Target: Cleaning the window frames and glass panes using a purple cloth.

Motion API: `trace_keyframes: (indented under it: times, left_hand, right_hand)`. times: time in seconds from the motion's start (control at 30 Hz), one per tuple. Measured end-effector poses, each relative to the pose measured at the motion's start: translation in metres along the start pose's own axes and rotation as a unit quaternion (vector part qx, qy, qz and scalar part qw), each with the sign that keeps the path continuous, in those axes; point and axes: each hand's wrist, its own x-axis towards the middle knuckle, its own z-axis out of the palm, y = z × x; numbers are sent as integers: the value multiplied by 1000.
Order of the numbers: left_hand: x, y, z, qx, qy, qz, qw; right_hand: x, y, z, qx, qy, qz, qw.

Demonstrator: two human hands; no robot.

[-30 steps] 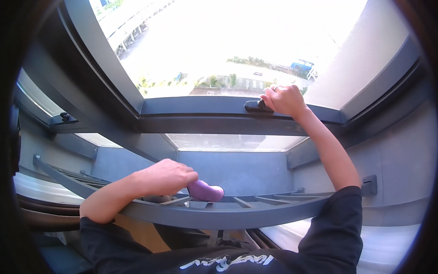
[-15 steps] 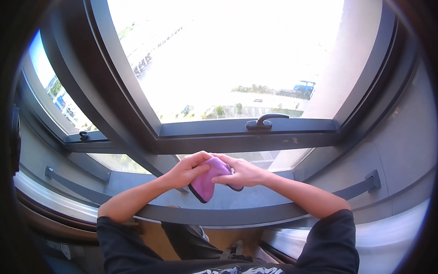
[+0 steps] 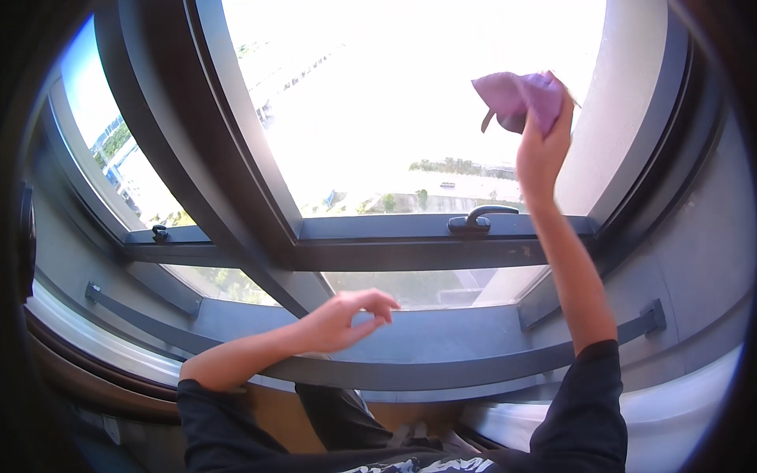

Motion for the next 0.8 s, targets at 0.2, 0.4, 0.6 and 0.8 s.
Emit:
trace_keyframes:
  times: [0.2,0.4,0.6,0.8]
  left_hand:
    - [-29,-1,13,137,-175,100,970]
    - [-25,-4,9,87,-197,70,974]
    - [-24,-5,5,53,-207,74,974]
    - [-19,-1,4,22,-266,0,964]
  right_hand:
    - [128,63,59,-355,14,-308,883]
    - [120,35,61,41,-61,-157,985]
    - [139,54,98,-196,232,-304,903]
    - [2,36,98,-204,-102,-350,908]
